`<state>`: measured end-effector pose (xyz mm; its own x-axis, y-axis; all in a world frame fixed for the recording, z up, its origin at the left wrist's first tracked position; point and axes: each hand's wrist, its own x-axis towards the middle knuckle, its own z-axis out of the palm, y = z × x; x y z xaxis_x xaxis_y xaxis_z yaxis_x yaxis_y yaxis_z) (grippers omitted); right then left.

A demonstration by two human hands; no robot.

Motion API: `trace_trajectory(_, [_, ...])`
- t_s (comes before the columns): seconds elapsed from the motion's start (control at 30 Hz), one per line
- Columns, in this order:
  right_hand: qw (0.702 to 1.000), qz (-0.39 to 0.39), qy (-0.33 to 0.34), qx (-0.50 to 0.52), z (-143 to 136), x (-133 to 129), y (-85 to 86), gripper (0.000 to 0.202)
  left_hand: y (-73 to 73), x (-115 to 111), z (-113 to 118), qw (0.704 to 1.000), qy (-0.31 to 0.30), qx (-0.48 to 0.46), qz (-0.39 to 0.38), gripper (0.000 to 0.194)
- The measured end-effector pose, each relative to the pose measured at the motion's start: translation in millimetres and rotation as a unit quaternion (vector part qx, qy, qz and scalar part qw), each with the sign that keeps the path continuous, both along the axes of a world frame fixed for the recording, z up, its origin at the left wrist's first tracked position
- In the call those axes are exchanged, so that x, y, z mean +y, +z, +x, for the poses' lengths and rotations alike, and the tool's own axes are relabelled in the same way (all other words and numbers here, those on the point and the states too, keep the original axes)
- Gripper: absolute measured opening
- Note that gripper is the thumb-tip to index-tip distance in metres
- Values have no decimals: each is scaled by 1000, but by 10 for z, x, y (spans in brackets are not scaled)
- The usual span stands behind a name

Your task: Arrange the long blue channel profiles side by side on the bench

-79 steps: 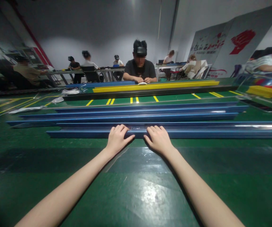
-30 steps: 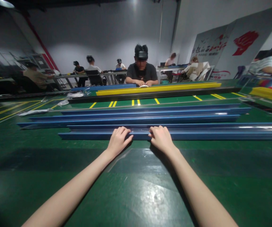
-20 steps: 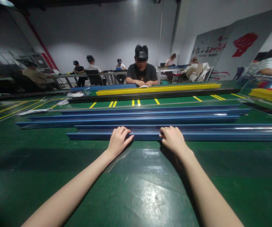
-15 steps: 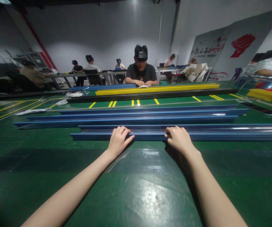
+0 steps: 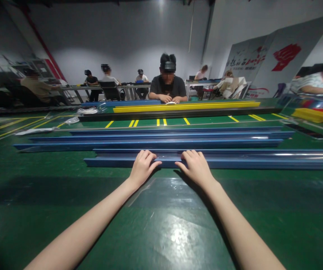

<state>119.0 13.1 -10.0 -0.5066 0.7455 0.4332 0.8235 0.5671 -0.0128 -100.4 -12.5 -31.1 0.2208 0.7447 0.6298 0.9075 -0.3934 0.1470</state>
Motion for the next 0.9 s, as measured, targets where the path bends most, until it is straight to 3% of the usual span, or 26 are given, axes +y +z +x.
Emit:
trace_trajectory(0.23, [997, -21, 31, 60, -74, 32, -68, 24, 10, -3, 3, 1000, 4, 3, -8, 23])
trace_trajectory(0.9, [999, -15, 22, 41, -57, 82, -124, 25, 181, -1, 8, 996, 34, 52, -63, 27])
